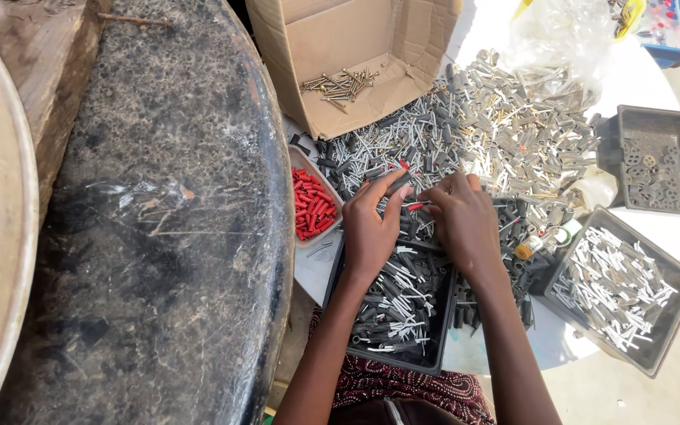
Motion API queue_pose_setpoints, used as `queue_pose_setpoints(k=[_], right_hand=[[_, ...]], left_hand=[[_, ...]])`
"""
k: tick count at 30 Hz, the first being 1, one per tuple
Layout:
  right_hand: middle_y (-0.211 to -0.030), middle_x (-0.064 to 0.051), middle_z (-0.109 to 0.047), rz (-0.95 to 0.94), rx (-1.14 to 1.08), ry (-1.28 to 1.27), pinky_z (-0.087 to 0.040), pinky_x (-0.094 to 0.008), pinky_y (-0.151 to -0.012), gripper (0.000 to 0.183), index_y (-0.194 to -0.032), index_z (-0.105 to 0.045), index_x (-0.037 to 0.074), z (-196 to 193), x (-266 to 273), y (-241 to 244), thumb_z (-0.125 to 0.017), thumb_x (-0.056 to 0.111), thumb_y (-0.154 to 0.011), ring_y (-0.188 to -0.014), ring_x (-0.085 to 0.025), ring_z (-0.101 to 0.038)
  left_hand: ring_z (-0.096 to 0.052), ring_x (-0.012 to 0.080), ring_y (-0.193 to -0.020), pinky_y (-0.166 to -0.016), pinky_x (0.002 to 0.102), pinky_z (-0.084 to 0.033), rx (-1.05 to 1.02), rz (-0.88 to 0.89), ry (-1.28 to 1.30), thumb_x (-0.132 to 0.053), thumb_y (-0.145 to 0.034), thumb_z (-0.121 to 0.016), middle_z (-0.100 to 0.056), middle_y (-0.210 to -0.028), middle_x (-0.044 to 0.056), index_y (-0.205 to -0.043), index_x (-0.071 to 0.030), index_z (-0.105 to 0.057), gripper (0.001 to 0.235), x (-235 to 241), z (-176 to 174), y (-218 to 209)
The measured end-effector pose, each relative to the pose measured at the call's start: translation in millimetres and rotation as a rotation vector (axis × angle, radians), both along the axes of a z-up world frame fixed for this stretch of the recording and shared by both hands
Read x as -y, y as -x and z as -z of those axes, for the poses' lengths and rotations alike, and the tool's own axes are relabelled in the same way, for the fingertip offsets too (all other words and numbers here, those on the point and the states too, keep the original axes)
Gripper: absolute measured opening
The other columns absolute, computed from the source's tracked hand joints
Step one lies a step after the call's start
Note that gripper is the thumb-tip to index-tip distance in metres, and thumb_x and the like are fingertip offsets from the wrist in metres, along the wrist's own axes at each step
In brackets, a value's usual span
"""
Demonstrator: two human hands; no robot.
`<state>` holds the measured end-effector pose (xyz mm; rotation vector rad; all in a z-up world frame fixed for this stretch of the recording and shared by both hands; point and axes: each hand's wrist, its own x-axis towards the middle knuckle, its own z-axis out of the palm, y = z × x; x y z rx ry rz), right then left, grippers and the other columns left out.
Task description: Assembling small metal pins into plastic clips by hand at a workbench
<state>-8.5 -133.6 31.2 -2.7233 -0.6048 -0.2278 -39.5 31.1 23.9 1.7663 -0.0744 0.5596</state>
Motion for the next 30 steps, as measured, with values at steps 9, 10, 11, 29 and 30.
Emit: queue_pose_setpoints(k=[9, 10, 11, 29, 30], right_hand=[[-0.097, -0.015, -0.068, 0.239, -0.099, 0.071, -0.052, -0.041, -0.081, 0.016, -0.104, -0.075, 0.018, 17.4, 25.1, -6.5, -0.065, 0.031, -0.104, -0.090, -0.031, -0.066], [-0.097, -0.015, -0.068, 0.243, -0.099, 0.070, -0.052, -0.041, -0.081, 0.016, -0.104, -0.075, 0.018, 19.4, 26.4, -7.4, -0.065, 0.031, -0.104, -0.090, -0.031, -0.066], [-0.098, -0.011, -0.065, 0.217, -0.058, 0.093, -0.052, -0.041, -0.082, 0.016, -0.100, -0.074, 0.019, 21.2, 28.2, -8.3, -0.069, 0.034, -0.101, -0.095, -0.030, -0.064], [-0.113, -0.009, -0.055, 0.158, -0.024, 0.176, -0.050, -0.054, -0.092, 0.032, -0.116, -0.072, 0.017, 17.1, 3.9, 0.7, -0.066, 0.042, -0.097, -0.112, -0.039, -0.054], [-0.114, -0.009, -0.055, 0.153, -0.042, 0.164, -0.050, -0.055, -0.090, 0.037, -0.119, -0.072, 0.017, 11.8, 2.3, 4.2, -0.069, 0.044, -0.094, -0.110, -0.040, -0.057]], left_hand=[[-0.070, 0.0346, -0.101, -0.096, 0.048, -0.052, -0.002, 0.116, 0.035, -0.007, -0.107, -0.050, -0.078, -0.101, 0.012, -0.132, -0.009, -0.067, 0.030, -5.9, -13.9, 7.0], [-0.070, 0.0346, -0.101, -0.096, 0.048, -0.052, -0.002, 0.120, 0.035, -0.007, -0.107, -0.050, -0.078, -0.101, 0.012, -0.132, -0.009, -0.067, 0.030, -5.8, -11.3, 5.8], [-0.071, 0.0330, -0.101, -0.095, 0.047, -0.052, -0.011, 0.118, 0.030, -0.009, -0.107, -0.049, -0.078, -0.100, 0.011, -0.128, -0.010, -0.068, 0.028, -5.2, -8.8, 3.9], [-0.076, 0.0186, -0.092, -0.094, 0.036, -0.055, -0.077, 0.077, 0.421, -0.011, -0.103, -0.060, -0.078, -0.090, 0.013, -0.118, -0.006, -0.071, 0.019, -9.9, -1.8, -1.5], [-0.076, 0.0191, -0.091, -0.093, 0.035, -0.055, -0.079, 0.075, 0.427, -0.011, -0.102, -0.061, -0.077, -0.089, 0.014, -0.118, -0.006, -0.071, 0.019, -9.4, 0.3, -2.1]])
